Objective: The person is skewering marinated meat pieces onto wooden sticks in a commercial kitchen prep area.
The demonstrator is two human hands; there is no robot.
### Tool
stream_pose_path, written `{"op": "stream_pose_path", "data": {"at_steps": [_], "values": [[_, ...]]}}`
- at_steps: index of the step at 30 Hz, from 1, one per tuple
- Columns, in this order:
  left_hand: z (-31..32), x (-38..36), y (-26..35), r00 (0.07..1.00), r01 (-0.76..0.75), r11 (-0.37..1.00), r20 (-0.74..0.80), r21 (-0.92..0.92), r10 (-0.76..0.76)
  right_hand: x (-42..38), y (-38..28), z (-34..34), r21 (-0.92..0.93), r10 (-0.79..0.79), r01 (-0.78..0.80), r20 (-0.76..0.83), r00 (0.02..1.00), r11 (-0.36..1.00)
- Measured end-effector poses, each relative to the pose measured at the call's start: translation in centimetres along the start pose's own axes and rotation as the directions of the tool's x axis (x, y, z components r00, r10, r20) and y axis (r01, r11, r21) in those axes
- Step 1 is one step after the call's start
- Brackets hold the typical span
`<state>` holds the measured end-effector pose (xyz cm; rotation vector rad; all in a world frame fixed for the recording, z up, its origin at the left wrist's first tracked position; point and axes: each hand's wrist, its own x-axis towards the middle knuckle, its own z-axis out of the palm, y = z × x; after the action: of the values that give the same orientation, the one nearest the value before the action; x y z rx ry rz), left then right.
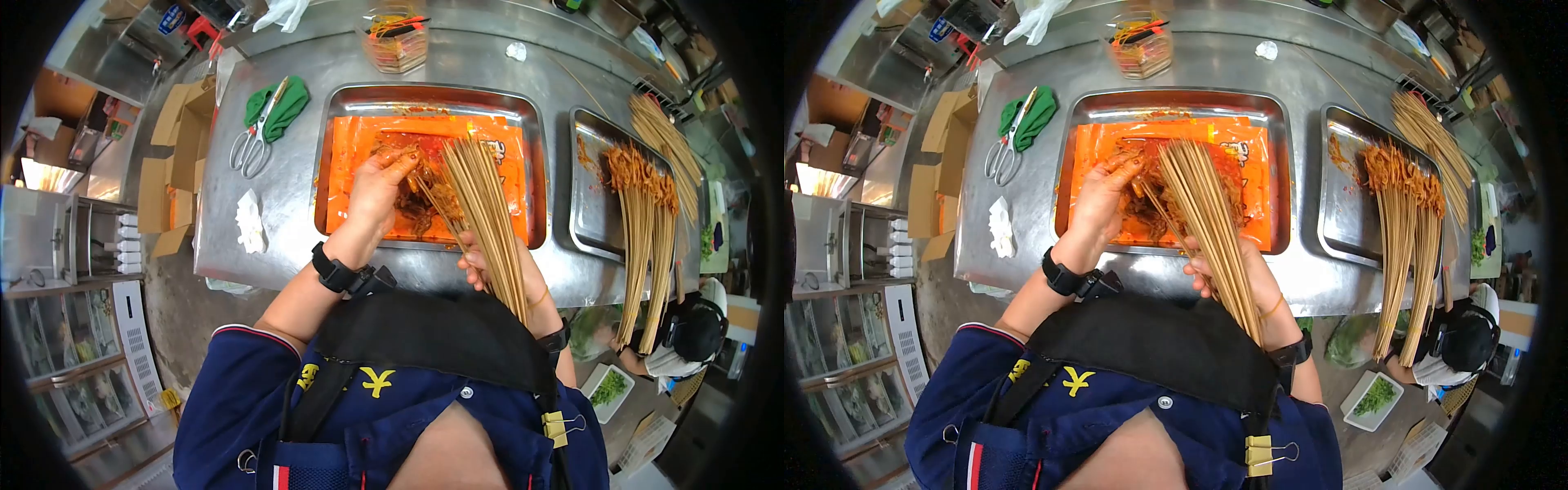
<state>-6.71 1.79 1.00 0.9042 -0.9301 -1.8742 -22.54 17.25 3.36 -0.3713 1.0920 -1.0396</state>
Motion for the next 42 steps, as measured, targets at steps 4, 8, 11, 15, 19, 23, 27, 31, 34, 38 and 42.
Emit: {"op": "stream_pose_path", "data": {"at_steps": [4,8,11,15,19,23,27,31,34,38,42], "values": [[0.1,0.1,-0.2,1.000,-0.011,0.999,-0.024,-0.033,0.010,-0.1,0.0,0.1,0.025,-0.012,0.012,0.006,1.000,1.000],[-0.4,0.1,-0.1,0.999,0.003,0.999,-0.032,0.038,-0.002,0.1,0.0,0.0,0.021,-0.021,0.020,0.005,1.000,1.000],[-0.5,-0.3,0.1,0.998,-0.042,0.989,-0.029,0.142,0.047,0.0,0.1,-0.1,0.030,-0.012,0.012,-0.015,1.000,0.999],[0.5,-1.4,1.0,0.965,-0.261,0.927,0.045,0.269,0.259,0.1,0.2,-0.1,0.037,-0.030,0.031,-0.020,0.999,0.999],[1.1,-2.2,0.8,0.901,-0.426,0.813,0.103,0.396,0.422,-0.1,0.3,-0.1,0.036,-0.031,0.032,-0.031,0.999,0.999],[1.4,-2.4,-0.1,0.850,-0.509,0.713,0.151,0.482,0.505,-0.3,0.4,-0.2,0.043,-0.047,0.048,-0.023,0.999,0.998],[1.1,-2.8,-1.3,0.880,-0.465,0.711,0.185,0.528,0.438,0.0,0.1,0.1,0.067,-0.036,0.037,-0.020,0.999,0.997],[2.2,-3.4,-1.6,0.916,-0.395,0.767,0.156,0.506,0.369,-0.1,0.1,-0.1,0.072,-0.049,0.052,-0.046,0.998,0.996],[1.4,-2.4,-2.1,0.923,-0.379,0.832,0.094,0.405,0.374,0.0,0.2,-0.3,0.065,-0.069,0.071,-0.038,0.997,0.995],[1.0,-1.9,-2.6,0.950,-0.310,0.915,0.047,0.260,0.308,0.1,-0.1,0.0,0.042,-0.053,0.055,-0.042,0.998,0.998],[0.5,-1.2,-2.8,0.980,-0.198,0.973,0.013,0.115,0.198,-0.2,0.2,-0.1,0.041,-0.041,0.043,-0.053,0.998,0.998]]}}
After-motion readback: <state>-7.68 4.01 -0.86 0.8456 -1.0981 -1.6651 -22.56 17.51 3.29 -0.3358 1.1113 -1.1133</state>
